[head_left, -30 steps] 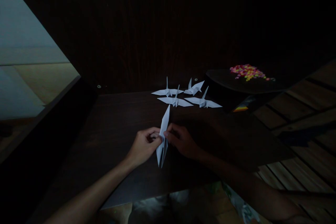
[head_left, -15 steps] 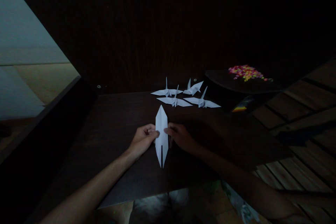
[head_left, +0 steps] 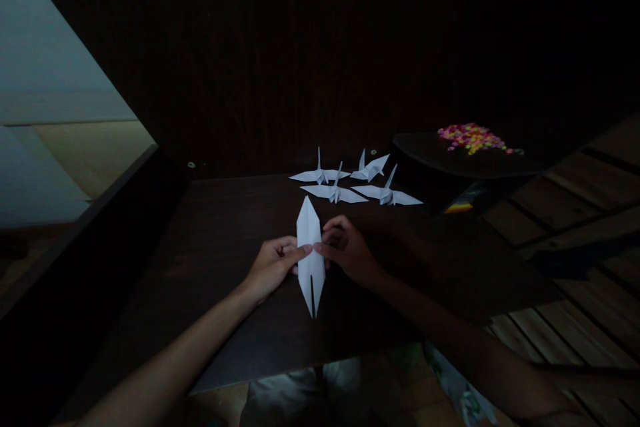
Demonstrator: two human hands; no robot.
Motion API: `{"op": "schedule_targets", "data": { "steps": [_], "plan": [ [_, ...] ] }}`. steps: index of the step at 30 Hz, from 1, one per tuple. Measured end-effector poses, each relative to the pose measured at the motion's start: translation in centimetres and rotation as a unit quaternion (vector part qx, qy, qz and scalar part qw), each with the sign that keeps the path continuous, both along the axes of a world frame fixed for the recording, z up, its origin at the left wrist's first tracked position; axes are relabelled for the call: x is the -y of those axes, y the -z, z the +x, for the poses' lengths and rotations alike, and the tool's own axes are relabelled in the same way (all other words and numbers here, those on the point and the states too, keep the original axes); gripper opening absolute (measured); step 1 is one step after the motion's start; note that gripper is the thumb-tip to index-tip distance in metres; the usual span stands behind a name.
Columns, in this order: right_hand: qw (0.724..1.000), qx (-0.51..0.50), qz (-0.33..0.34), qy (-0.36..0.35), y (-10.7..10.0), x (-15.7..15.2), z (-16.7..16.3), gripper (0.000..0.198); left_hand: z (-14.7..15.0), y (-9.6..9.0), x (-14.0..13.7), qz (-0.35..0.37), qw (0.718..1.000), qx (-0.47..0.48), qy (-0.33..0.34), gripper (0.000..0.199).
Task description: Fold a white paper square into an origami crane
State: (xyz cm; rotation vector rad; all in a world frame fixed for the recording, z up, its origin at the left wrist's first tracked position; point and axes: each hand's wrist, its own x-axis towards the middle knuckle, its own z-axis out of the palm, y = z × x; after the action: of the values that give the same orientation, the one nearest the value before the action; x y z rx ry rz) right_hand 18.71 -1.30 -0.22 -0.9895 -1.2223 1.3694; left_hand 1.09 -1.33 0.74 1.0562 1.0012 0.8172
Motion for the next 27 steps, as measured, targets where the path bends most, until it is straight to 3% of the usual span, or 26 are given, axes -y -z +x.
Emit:
{"op": "schedule_targets", "data": {
  "steps": [3, 8, 17, 23, 27],
  "plan": [
    [1.0, 0.0, -0.026, -0.013, -0.15, 0.01, -0.08, 0.049, -0.05, -0.06, 0.02, 0.024, 1.0, 0.004, -0.004, 0.037],
    [0.994, 0.058, -0.044, -0.084, -0.41, 0.27, -0.09, 0.037, -0.14, 0.07, 0.05, 0.05, 0.999, 0.016, -0.002, 0.036],
    [0.993, 0.107, -0.019, -0.055, -0.42, 0.6, 0.26, 0.038, 0.2, -0.24, 0.31, 0.02, 1.0, 0.02, 0.014, 0.035],
    [0.988, 0.142, 0.009, -0.06, -0.39, 0.85, 0.2, 0.039, -0.02, 0.25, 0.21, 0.068, 0.998, -0.003, -0.004, 0.038],
    [0.984, 0.161, 0.071, -0.04, -0.41, 0.81, 0.19, 0.042, -0.25, -0.01, 0.26, 0.088, 0.996, 0.003, 0.021, 0.036]
  ]
}}
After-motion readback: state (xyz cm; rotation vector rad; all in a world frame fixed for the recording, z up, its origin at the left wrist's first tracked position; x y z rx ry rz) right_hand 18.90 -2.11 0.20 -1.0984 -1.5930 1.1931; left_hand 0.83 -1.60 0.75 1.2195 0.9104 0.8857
